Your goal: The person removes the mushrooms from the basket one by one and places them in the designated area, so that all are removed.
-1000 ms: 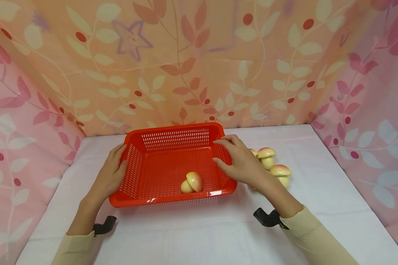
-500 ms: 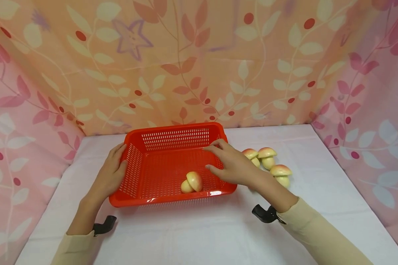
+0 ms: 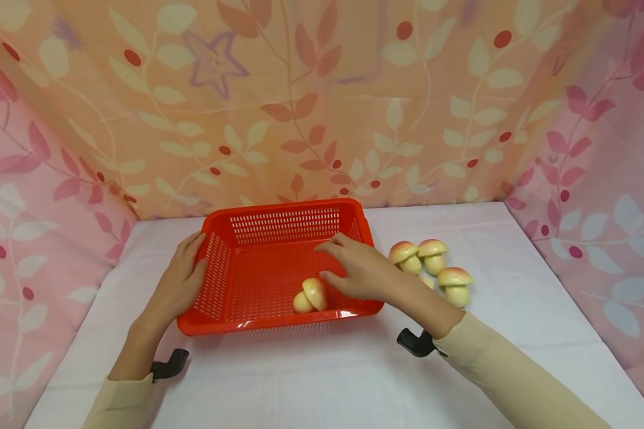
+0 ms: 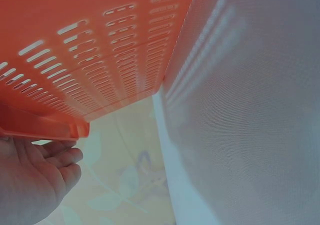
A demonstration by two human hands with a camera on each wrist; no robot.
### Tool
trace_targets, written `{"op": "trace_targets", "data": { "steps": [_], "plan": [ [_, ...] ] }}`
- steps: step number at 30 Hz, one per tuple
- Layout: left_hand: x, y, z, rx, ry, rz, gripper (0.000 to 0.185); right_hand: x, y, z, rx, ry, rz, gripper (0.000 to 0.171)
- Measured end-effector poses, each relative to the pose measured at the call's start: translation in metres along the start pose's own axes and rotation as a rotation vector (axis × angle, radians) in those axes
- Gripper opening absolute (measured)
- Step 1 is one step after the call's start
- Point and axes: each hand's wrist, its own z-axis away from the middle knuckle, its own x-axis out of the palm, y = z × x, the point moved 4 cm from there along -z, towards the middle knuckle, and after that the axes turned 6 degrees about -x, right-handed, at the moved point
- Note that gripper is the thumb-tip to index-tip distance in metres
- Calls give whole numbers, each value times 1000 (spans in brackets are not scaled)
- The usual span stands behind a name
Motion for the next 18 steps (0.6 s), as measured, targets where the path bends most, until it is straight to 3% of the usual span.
{"op": "trace_targets", "data": {
  "steps": [18],
  "plan": [
    [0, -3, -2, -3, -5, -3, 61, 19, -7, -24, 33, -183, -6, 48]
  ]
}}
